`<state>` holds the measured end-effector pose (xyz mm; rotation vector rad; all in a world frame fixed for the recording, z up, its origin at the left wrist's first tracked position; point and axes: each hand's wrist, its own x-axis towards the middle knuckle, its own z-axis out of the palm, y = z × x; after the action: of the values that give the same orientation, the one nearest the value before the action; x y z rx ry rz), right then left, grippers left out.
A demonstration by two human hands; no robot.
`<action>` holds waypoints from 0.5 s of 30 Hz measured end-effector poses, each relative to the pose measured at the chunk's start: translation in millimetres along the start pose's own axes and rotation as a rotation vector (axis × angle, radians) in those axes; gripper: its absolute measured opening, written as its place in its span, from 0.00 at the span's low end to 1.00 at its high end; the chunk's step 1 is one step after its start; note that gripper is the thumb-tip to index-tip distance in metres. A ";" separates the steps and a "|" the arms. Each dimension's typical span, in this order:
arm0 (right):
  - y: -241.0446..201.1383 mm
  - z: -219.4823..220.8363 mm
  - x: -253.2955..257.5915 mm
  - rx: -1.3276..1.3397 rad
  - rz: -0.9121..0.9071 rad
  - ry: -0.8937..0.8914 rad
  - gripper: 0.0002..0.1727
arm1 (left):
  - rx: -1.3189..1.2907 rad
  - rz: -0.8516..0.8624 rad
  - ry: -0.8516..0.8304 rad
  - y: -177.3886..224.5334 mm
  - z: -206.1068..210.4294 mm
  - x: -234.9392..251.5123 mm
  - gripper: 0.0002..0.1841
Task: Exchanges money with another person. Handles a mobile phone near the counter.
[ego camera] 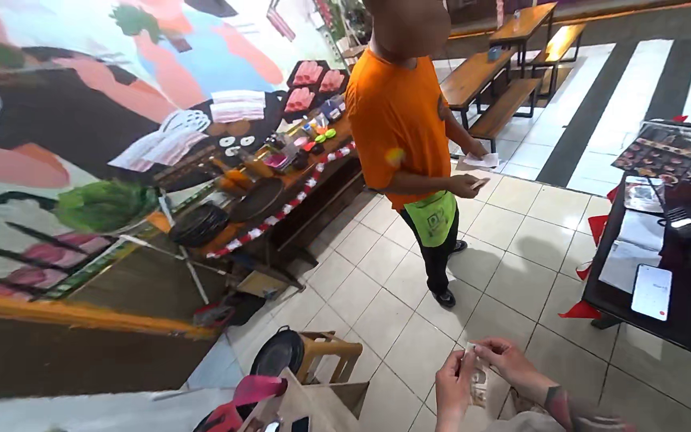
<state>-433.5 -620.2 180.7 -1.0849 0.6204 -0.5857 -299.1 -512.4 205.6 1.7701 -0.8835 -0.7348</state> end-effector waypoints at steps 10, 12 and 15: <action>-90.6 -78.9 51.6 -0.399 -0.254 0.287 0.17 | -0.217 -0.014 -0.245 45.3 48.7 72.9 0.13; -126.0 -104.1 67.0 -0.474 -0.297 0.315 0.17 | -0.280 0.014 -0.237 56.3 67.0 89.3 0.12; -172.9 -145.3 93.2 -0.543 -0.355 0.447 0.15 | -0.362 0.039 -0.254 63.4 92.7 112.0 0.12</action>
<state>-495.1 -836.5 276.2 -1.6091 1.0220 -1.0189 -326.5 -667.4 225.3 1.3564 -0.8844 -1.0396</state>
